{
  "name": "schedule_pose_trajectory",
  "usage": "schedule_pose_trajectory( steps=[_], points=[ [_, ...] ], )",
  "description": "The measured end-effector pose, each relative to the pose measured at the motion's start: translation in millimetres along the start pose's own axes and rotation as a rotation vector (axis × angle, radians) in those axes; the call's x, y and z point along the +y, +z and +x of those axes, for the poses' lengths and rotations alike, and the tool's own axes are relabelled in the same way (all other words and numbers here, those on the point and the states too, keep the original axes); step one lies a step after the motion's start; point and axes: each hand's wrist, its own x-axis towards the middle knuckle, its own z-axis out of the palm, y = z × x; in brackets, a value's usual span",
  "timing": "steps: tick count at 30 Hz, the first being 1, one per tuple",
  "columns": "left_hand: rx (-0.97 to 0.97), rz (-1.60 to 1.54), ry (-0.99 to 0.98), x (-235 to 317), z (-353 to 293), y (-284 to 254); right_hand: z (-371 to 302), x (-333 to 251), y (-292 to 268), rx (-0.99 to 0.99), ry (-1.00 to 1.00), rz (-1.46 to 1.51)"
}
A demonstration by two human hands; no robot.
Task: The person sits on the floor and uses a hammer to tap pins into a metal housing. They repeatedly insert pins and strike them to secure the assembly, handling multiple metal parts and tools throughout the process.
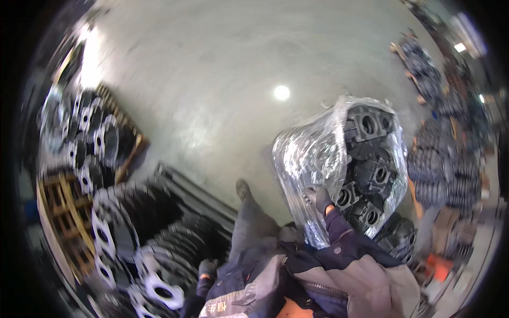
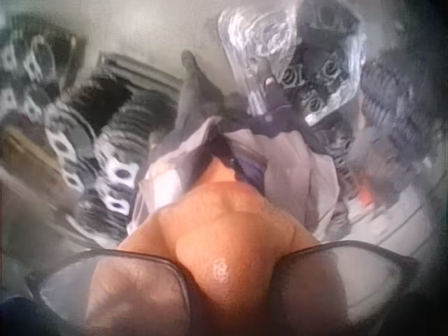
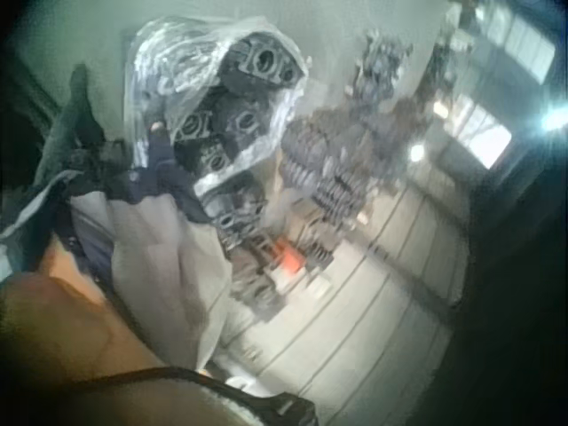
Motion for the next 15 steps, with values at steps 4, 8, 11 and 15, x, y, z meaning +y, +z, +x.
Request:
schedule_pose_trajectory(
  steps=[4, 8, 11, 15],
  points=[
    [0.247, -0.184, 0.011, 42, 65, -107, 45, -103, -34, 0.157, 0.112, 0.089],
    [0.45, -0.484, 0.05, 111, 122, -234, 67, -129, -53, 0.249, 0.177, -0.019],
    [0.567, -0.145, 0.093, 172, 143, -317, 86, -107, -50, 0.281, 0.317, 0.062],
    [0.56, 0.072, 0.003, 251, 169, -379, 129, -95, -47, 0.384, 0.303, -0.101]
  ],
)
